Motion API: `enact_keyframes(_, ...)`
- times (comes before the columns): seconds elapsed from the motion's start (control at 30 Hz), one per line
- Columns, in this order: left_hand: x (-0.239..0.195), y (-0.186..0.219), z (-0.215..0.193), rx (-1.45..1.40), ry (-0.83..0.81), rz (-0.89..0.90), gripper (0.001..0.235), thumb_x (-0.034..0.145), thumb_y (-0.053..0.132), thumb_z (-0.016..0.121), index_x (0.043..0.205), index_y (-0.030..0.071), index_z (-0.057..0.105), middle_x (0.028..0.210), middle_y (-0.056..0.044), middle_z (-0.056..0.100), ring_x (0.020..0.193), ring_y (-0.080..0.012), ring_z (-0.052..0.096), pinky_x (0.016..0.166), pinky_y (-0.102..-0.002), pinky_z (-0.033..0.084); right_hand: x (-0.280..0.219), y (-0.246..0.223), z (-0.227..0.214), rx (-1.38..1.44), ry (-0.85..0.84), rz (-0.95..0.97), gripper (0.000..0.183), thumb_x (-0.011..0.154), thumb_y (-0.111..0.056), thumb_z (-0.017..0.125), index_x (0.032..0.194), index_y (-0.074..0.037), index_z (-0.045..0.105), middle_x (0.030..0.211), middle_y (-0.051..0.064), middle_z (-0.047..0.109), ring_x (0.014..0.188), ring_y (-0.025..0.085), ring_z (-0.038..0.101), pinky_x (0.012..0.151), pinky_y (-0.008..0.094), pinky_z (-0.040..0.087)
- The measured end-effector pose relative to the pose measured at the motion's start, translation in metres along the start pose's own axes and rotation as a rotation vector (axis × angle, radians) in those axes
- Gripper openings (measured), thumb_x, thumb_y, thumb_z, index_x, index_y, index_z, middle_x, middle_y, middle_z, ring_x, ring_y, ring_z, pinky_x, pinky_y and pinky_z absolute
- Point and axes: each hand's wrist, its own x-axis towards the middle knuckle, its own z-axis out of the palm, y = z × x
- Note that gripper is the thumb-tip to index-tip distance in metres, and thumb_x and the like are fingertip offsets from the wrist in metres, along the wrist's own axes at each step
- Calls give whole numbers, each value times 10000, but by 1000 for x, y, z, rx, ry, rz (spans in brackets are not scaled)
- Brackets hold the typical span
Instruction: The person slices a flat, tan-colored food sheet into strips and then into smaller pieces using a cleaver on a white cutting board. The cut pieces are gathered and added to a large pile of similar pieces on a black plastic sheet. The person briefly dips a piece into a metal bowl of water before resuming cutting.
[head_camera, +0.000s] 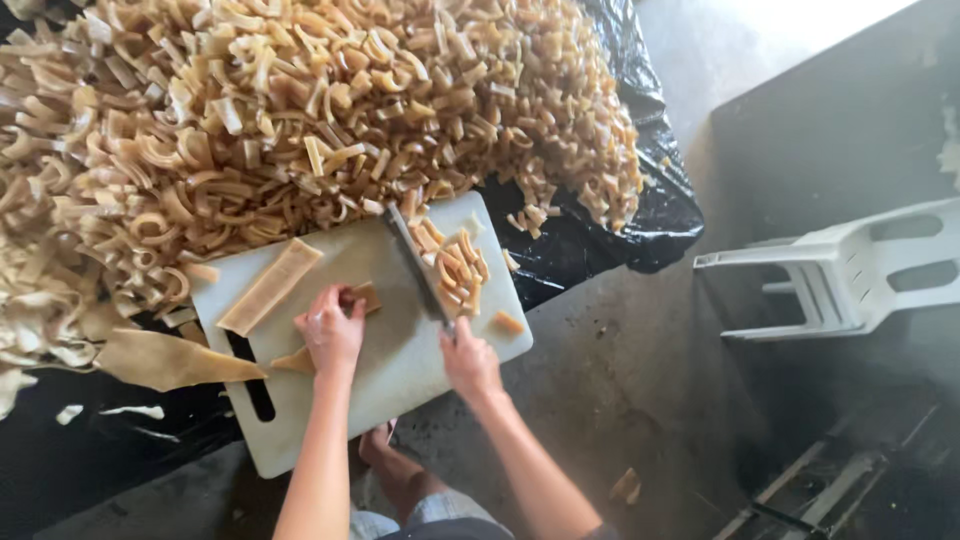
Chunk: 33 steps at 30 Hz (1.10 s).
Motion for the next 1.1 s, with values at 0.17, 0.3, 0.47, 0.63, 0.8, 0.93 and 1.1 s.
enact_keyframes(0.17,3,5,9,-7,29,-40,197,905,233,736,1081,145,713,991,-49,757,991,-247,696,907,-455,418,-23,-22,-31,150,-26,-1,279,961,-360,571,1087,-112,552,800,232,701,819,501,658,700,603,475)
enact_keyframes(0.3,7,5,1,-188,-72,-204,203,975,306,665,1125,175,708,1006,-33,740,925,-219,719,915,-405,506,-51,-43,-29,329,-11,-30,217,945,-292,605,1031,-93,602,759,215,689,779,458,684,684,536,508)
enact_keyframes(0.47,-12,-11,-22,4,96,42,232,886,312,767,1062,168,720,1105,-28,736,1057,-257,675,929,-448,428,-47,-29,-14,517,-31,-155,174,977,-212,589,1050,-55,604,774,187,669,659,343,649,629,430,525)
enact_keyframes(0.63,-33,-14,-63,162,121,-20,232,866,264,783,1073,190,710,1052,8,705,1030,-234,628,937,-448,372,-49,-33,1,423,-77,-61,245,1033,-265,579,969,-29,555,665,162,620,578,281,617,566,407,489)
enact_keyframes(0.8,-40,-19,-68,122,109,-9,229,872,241,776,1080,181,702,1063,11,693,1042,-227,618,948,-435,364,-52,-44,-5,674,-49,-97,255,1098,-263,520,1007,-26,519,672,167,541,583,260,504,528,420,427)
enact_keyframes(0.93,-38,-19,-62,120,107,-7,216,877,227,790,1069,178,706,1074,4,703,1040,-215,629,951,-442,357,-51,-49,2,515,21,-134,231,1076,-263,487,1079,-36,527,683,217,570,563,345,535,532,464,441)
enact_keyframes(1.1,-29,-11,-54,100,97,-27,248,840,225,809,1065,180,716,1065,15,725,1046,-210,643,945,-450,350,-42,-49,30,257,-10,-91,294,1074,-337,504,1048,-48,554,790,286,659,786,546,608,621,585,447)
